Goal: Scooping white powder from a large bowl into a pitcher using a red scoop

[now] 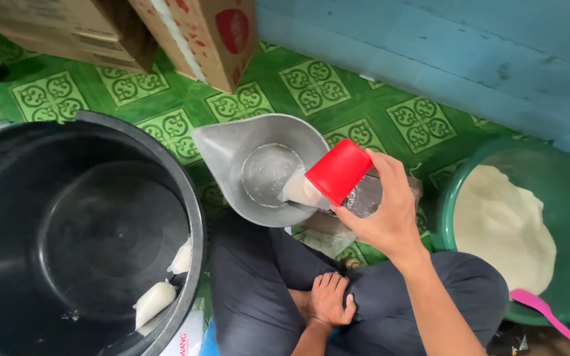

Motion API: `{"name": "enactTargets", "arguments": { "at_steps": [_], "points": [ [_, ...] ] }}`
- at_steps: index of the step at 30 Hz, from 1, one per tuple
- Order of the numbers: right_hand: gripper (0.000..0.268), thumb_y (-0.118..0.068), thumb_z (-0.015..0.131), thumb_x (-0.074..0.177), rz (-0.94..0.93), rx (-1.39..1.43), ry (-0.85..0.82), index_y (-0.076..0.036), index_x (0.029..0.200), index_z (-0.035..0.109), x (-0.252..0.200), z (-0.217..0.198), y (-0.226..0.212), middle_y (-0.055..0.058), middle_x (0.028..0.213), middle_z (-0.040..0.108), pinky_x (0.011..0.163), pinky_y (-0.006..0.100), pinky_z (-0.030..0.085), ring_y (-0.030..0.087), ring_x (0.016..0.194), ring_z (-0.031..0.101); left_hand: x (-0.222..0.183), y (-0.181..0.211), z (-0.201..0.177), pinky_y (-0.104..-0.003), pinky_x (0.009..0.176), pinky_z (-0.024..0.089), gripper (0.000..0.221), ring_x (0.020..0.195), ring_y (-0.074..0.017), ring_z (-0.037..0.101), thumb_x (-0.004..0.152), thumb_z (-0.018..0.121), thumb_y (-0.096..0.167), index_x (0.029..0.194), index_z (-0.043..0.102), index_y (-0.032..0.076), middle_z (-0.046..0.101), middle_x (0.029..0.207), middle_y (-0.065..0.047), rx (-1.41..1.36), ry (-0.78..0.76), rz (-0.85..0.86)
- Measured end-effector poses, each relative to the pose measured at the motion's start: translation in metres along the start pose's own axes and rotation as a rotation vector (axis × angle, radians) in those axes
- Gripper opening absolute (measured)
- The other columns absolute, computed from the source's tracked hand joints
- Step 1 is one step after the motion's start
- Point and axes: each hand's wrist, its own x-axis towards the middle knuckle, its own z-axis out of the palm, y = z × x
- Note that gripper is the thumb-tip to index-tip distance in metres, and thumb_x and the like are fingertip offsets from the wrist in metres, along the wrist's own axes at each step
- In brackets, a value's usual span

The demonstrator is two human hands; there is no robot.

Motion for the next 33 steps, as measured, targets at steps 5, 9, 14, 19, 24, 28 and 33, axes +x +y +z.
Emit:
{"name": "enactTargets", "arguments": {
  "at_steps": [5,9,14,19,24,28,33],
  "points": [
    [0.084,-0.016,0.085,0.067,-0.062,-0.042,-0.004,0.002,0.137,0.042,0.0009,0.0072,0.0006,0.023,0.131,0.051,0.096,0.044,0.049,0.035,0.122,0.052,-0.0001,-0.0004,-0.0010,-0.045,0.069,0.037,0.034,0.080,-0.0346,0.052,0.080,0.046,0.032,0.092,0.061,0.003,0.057,0.088,-0.015,-0.007,0.015,-0.009],
    [0.084,-0.017,0.086,0.068,-0.089,-0.065,-0.005,0.002,0.137,0.042,0.0024,0.0085,0.0006,0.023,0.132,0.051,0.096,0.044,0.049,0.036,0.122,0.053,-0.0005,-0.0011,-0.0006,-0.045,0.068,0.037,0.035,0.079,-0.0348,0.052,0.080,0.046,0.032,0.092,0.061,0.003,0.058,0.089,-0.015,-0.011,0.019,-0.013],
    [0.086,-0.017,0.087,0.067,-0.106,-0.076,-0.003,0.001,0.138,0.042,0.0040,0.0075,0.0007,0.024,0.131,0.050,0.096,0.043,0.050,0.036,0.120,0.054,-0.0020,-0.0020,-0.0010,-0.045,0.070,0.038,0.036,0.081,-0.0359,0.052,0.081,0.047,0.032,0.093,0.062,0.002,0.059,0.092,-0.017,-0.010,-0.006,-0.022],
    [0.086,-0.017,0.088,0.067,-0.097,-0.064,-0.019,0.001,0.138,0.042,0.0042,0.0064,0.0003,0.024,0.131,0.049,0.097,0.043,0.049,0.036,0.121,0.053,-0.0016,-0.0020,-0.0010,-0.045,0.071,0.038,0.037,0.080,-0.0359,0.052,0.084,0.044,0.032,0.094,0.063,0.002,0.059,0.093,-0.017,-0.004,-0.008,-0.026],
    [0.084,-0.018,0.088,0.069,-0.117,-0.072,-0.004,0.002,0.137,0.043,0.0044,0.0056,-0.0006,0.024,0.130,0.050,0.098,0.043,0.049,0.036,0.120,0.054,0.0002,-0.0003,-0.0039,-0.045,0.068,0.037,0.034,0.077,-0.0356,0.051,0.082,0.045,0.032,0.090,0.060,0.002,0.056,0.087,-0.016,-0.019,0.009,-0.019],
    [0.087,-0.015,0.089,0.064,-0.071,-0.046,-0.003,0.001,0.136,0.043,0.0041,0.0055,0.0007,0.023,0.129,0.051,0.099,0.041,0.049,0.034,0.119,0.054,-0.0024,-0.0025,0.0004,-0.046,0.070,0.037,0.037,0.080,-0.0360,0.052,0.081,0.046,0.033,0.093,0.061,0.002,0.058,0.091,-0.017,-0.008,-0.008,-0.024],
    [0.082,-0.025,0.086,0.063,0.333,0.172,-0.063,-0.003,0.132,0.049,0.0021,0.0026,0.0066,0.012,0.129,0.056,0.093,0.033,0.051,0.024,0.115,0.059,0.0011,0.0004,-0.0036,-0.045,0.069,0.037,0.035,0.081,-0.0347,0.052,0.080,0.046,0.033,0.092,0.060,0.004,0.055,0.087,-0.014,-0.005,-0.009,-0.026]
  ]
}}
